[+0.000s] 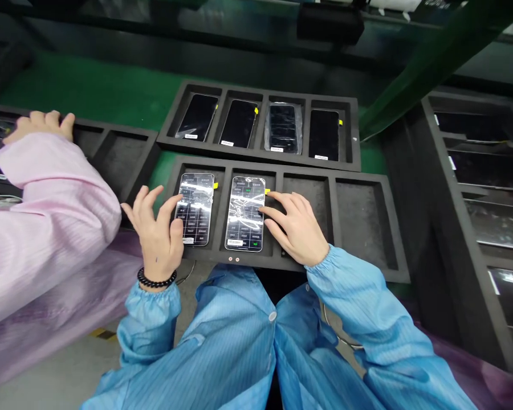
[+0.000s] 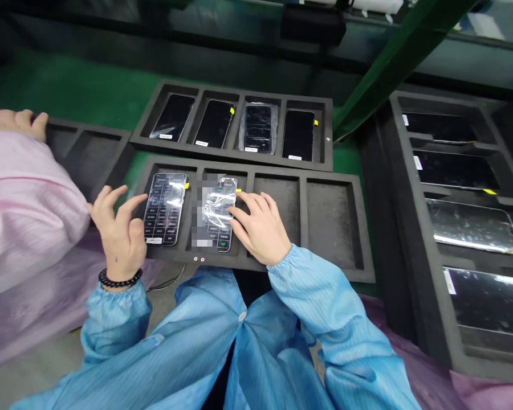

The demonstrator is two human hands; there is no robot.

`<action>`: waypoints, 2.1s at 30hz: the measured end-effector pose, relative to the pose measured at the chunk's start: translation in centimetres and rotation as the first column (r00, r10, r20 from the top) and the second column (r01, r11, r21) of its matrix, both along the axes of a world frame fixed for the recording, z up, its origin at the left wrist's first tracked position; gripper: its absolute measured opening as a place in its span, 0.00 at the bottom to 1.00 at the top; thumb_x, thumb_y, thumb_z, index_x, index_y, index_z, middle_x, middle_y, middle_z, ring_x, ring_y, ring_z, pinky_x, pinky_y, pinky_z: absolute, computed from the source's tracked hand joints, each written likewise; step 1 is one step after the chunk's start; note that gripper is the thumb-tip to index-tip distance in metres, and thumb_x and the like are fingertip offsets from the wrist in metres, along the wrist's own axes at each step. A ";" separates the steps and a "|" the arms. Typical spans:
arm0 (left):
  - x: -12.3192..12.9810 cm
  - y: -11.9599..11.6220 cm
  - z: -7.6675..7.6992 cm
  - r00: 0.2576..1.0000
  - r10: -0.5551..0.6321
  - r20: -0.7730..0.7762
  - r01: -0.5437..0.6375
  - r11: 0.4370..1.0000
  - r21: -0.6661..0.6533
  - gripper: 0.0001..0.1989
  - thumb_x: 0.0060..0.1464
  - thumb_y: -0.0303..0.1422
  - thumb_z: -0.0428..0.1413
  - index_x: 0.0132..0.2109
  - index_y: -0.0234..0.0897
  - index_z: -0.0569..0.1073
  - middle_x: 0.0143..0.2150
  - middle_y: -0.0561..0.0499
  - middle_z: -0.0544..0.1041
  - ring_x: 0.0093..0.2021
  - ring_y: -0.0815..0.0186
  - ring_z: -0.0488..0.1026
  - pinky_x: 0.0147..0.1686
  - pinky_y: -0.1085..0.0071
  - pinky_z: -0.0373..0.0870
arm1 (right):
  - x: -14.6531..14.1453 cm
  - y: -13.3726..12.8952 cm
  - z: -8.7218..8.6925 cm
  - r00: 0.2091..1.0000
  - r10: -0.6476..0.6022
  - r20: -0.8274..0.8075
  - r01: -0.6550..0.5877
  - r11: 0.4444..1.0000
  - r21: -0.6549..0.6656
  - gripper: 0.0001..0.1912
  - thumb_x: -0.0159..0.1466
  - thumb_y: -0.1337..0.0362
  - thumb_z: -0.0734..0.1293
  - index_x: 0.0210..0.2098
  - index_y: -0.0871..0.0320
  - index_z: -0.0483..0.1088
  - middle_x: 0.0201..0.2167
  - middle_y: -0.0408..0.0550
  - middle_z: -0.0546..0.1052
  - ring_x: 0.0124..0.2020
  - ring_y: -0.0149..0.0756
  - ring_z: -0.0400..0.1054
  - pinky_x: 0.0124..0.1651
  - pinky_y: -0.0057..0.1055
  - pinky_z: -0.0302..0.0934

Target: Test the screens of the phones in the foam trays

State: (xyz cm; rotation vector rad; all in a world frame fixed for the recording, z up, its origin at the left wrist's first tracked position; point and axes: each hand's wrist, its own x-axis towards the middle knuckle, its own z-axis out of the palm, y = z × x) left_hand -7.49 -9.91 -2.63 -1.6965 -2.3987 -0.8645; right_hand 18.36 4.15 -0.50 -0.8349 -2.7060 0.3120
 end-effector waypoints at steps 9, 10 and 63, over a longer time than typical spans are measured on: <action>-0.5 0.3 -0.4 0.985 -0.154 -0.072 0.148 0.985 -0.085 0.27 0.70 0.47 0.37 0.61 0.49 0.75 0.75 0.48 0.54 0.77 0.47 0.42 0.72 0.35 0.25 | -0.1 0.0 -0.4 1.000 0.021 0.015 -0.022 0.999 0.046 0.19 0.74 0.59 0.57 0.56 0.56 0.74 0.62 0.57 0.70 0.60 0.48 0.64 0.67 0.54 0.55; -0.6 0.4 -0.4 0.983 -0.167 -0.070 0.160 0.982 -0.100 0.27 0.70 0.47 0.37 0.62 0.49 0.73 0.76 0.48 0.52 0.77 0.47 0.41 0.71 0.34 0.25 | -0.1 0.0 -0.4 1.000 0.022 0.022 -0.023 0.999 0.048 0.19 0.74 0.59 0.57 0.58 0.55 0.73 0.62 0.58 0.70 0.60 0.48 0.64 0.67 0.54 0.55; 0.2 -1.6 -0.4 0.985 -0.175 0.006 0.175 0.983 -0.062 0.36 0.68 0.54 0.30 0.65 0.45 0.71 0.76 0.46 0.51 0.77 0.48 0.41 0.73 0.41 0.27 | 1.0 -2.9 -0.2 0.985 0.075 -0.158 -0.067 0.996 0.055 0.14 0.73 0.63 0.60 0.49 0.60 0.75 0.58 0.58 0.75 0.56 0.48 0.69 0.63 0.54 0.61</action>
